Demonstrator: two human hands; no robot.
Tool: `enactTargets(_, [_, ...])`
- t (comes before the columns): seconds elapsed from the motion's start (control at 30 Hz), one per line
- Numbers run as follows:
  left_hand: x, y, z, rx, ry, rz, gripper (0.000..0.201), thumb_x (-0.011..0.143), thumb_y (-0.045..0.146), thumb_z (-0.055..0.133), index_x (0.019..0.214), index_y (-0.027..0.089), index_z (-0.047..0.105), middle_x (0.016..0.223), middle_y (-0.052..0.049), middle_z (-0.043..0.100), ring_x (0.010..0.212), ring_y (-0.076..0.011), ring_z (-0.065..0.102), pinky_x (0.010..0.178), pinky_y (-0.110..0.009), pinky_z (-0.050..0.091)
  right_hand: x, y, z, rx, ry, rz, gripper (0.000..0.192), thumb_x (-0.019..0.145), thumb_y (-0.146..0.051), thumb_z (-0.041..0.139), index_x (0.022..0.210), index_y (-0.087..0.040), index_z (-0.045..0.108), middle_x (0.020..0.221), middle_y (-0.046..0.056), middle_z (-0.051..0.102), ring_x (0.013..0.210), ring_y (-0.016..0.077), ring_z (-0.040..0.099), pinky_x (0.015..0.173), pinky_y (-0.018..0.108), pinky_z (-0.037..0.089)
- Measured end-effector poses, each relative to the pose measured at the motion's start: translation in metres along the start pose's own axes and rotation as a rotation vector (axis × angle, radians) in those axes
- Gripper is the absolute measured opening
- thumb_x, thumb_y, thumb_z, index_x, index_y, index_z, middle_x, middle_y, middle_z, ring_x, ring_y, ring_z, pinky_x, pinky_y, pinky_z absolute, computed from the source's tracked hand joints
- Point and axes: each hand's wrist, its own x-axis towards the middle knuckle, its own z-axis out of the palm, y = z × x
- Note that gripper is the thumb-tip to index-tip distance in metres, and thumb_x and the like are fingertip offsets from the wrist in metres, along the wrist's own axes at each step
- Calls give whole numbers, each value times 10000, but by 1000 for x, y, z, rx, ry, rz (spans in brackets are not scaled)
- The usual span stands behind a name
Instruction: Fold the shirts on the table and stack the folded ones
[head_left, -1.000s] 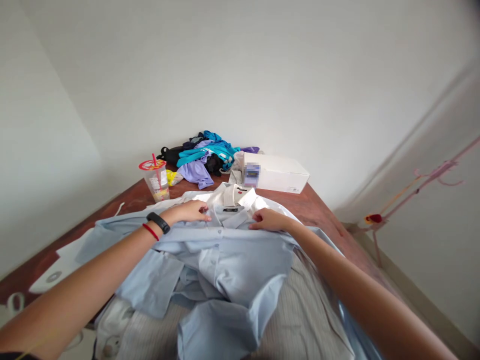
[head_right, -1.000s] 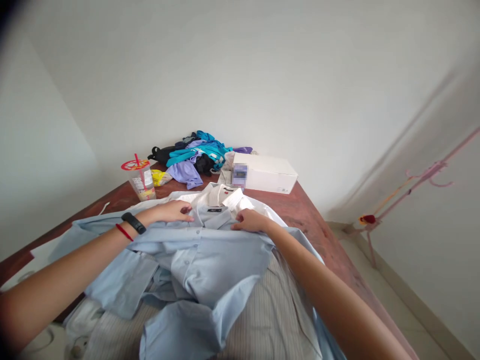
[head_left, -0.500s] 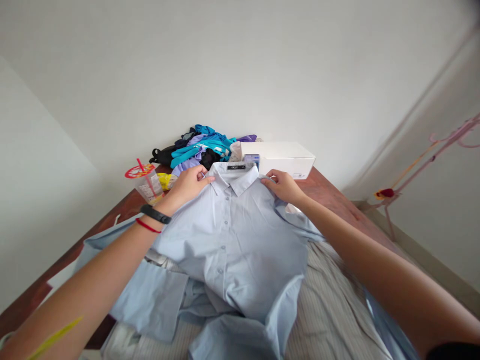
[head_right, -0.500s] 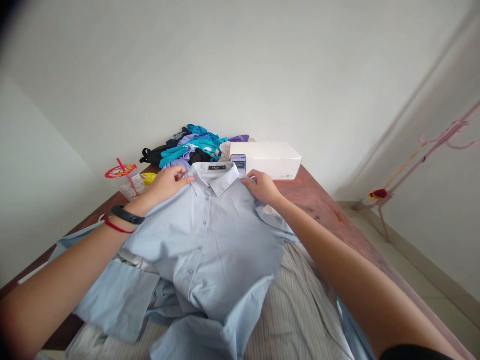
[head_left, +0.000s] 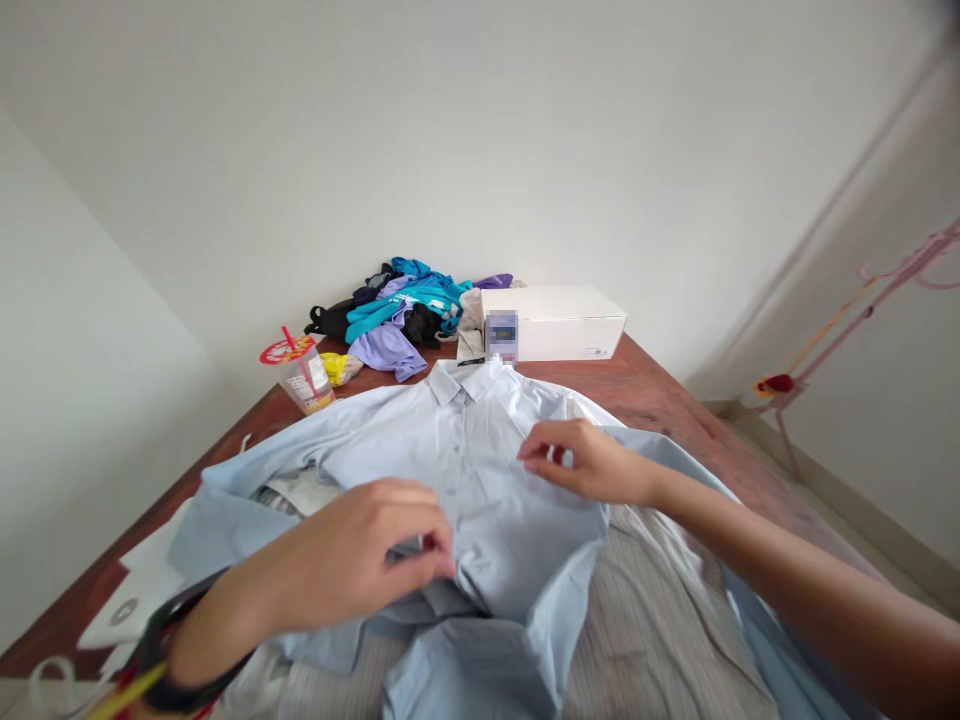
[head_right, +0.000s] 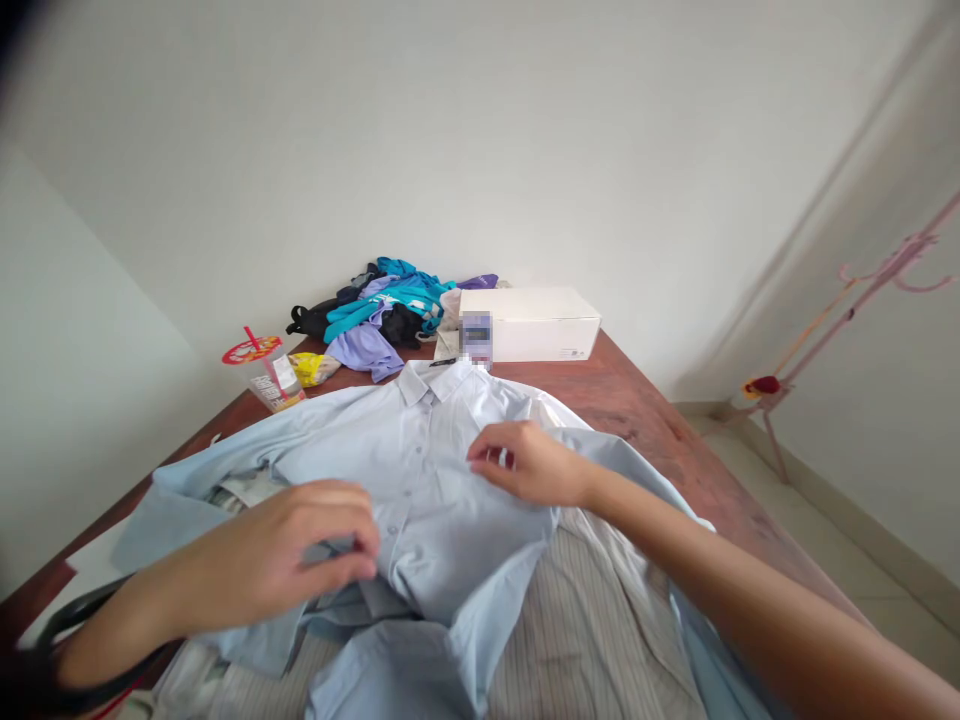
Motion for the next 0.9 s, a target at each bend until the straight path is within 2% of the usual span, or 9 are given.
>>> enactTargets(0.13, [-58,-6,37,-105,-32,-169,167,874,513,736,1014,423,718,1062,16,717,1009,-232,661,896,-346,522,-53,-43,8,130,-372,-15,274,906,-381,718,1148,-259,756,1076,32,754,763,152,704,671,247,519])
enactTargets(0.23, [-67,-20,75,-83,-44,-242,605,726,385,835,1295,484,652,1426,-1,597,1257,-298,588,1077,-419,470,-77,-52,26,74,-478,-45,481,834,-387,800,1299,-312,705,1195,43,735,816,187,721,736,284,526])
enactTargets(0.33, [-61,-24,101,2,12,-229,726,692,181,741,1365,425,623,1457,-38,566,1294,-317,552,1104,-442,442,-87,-51,46,-34,-394,-40,568,815,-343,820,1358,-336,652,1129,50,739,903,236,713,771,309,514])
enactTargets(0.43, [-55,-22,108,39,115,-156,482,778,87,596,1176,337,703,1167,-41,680,1094,-266,625,961,-395,487,-91,-52,55,-38,-320,-124,266,878,-179,680,1118,-284,731,994,43,719,877,209,683,744,292,495])
enactTargets(0.5, [-55,-23,106,30,188,-100,257,914,115,528,1005,269,713,969,-36,682,958,-235,634,869,-359,483,-95,-55,51,12,-259,-186,233,834,-65,596,942,-232,717,937,40,694,847,183,659,729,273,483])
enactTargets(0.57, [-57,-26,101,0,266,-50,224,1027,216,494,912,225,686,888,-35,665,883,-211,626,823,-329,474,-100,-58,44,81,-173,-185,263,759,-4,565,881,-206,679,905,29,675,823,163,638,711,255,473])
enactTargets(0.7, [-66,-33,95,-69,351,24,226,1070,316,491,946,211,648,1021,-57,678,974,-202,632,897,-306,479,-117,-51,30,207,-5,-92,284,716,9,534,872,-203,639,908,19,666,826,156,632,717,248,486])
enactTargets(0.8, [-77,-33,93,-136,402,-20,219,1084,309,436,991,215,610,1064,-59,685,1016,-198,639,940,-298,482,-134,-31,33,245,144,-31,228,754,-25,530,865,-205,616,933,33,668,855,172,637,736,267,506])
enactTargets(0.9, [-89,-33,86,-202,546,-126,233,1084,353,418,1001,212,584,952,-42,674,904,-186,649,842,-262,508,-150,-6,45,224,315,30,157,808,-75,526,856,-207,596,949,48,674,854,184,636,696,272,502])
